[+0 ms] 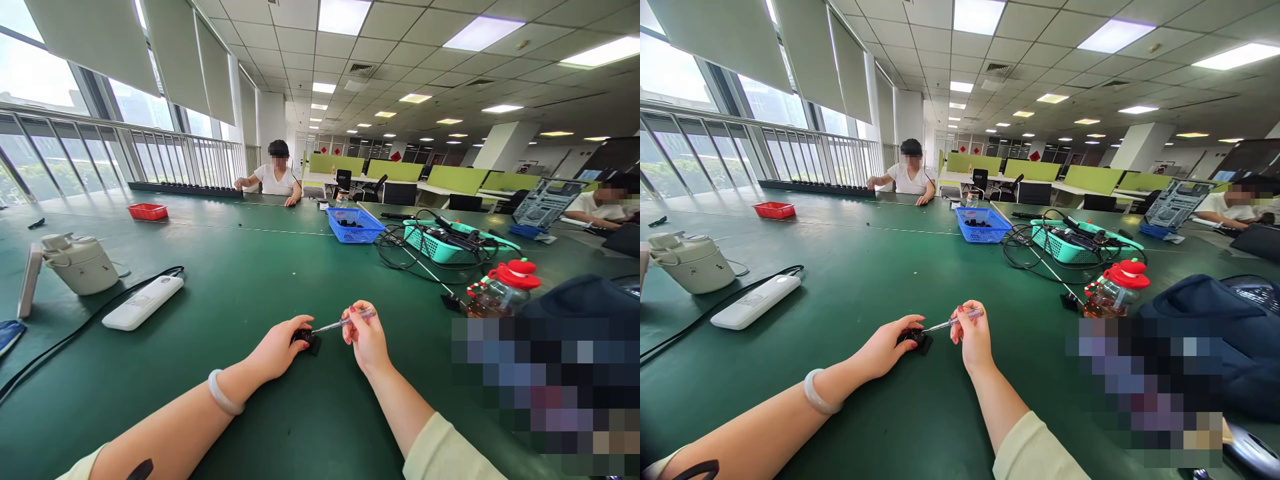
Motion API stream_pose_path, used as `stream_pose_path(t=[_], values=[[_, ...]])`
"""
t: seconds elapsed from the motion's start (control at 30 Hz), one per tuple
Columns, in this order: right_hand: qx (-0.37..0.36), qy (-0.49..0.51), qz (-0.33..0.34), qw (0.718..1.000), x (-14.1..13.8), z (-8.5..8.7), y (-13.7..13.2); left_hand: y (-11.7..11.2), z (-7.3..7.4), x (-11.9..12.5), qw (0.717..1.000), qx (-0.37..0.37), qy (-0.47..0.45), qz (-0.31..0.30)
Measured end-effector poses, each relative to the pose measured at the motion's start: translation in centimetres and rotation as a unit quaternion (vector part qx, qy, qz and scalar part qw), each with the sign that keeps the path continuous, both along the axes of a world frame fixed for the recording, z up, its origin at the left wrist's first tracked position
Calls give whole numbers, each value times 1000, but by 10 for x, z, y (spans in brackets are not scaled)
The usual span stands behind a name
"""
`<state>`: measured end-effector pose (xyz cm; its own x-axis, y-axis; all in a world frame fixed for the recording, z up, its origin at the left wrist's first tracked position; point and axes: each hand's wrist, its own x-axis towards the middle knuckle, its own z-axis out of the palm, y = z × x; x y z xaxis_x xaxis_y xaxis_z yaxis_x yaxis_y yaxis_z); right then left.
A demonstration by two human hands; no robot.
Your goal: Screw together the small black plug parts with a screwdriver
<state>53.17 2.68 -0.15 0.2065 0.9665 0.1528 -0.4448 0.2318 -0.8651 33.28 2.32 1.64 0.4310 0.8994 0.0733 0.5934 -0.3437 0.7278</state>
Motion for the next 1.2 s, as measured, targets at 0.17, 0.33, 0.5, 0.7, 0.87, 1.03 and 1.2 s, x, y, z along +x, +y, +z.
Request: stream_pose_path(t=[0.17, 0.33, 0.5, 0.7, 0.87, 1.03, 1.2], values=[[13, -23, 5, 1000, 2, 2, 0, 3, -3, -2, 1000, -2, 8, -7], [45, -90, 6, 995, 5, 5, -2, 4, -6, -2, 1000, 14, 25, -12], [83, -195, -17, 977, 2, 12, -9, 3, -5, -3, 998, 33, 43, -26], [81, -176, -25, 981, -2, 7, -1, 5, -7, -4, 998, 34, 51, -29], [-36, -84, 22, 996, 10, -5, 18, 6, -8, -3, 998, 30, 48, -36], [-96, -9, 63, 993, 16, -9, 22, 5, -6, -3, 998, 13, 57, -22], [-96, 12, 74, 993, 15, -6, 20, 5, -4, -2, 998, 10, 62, -16]])
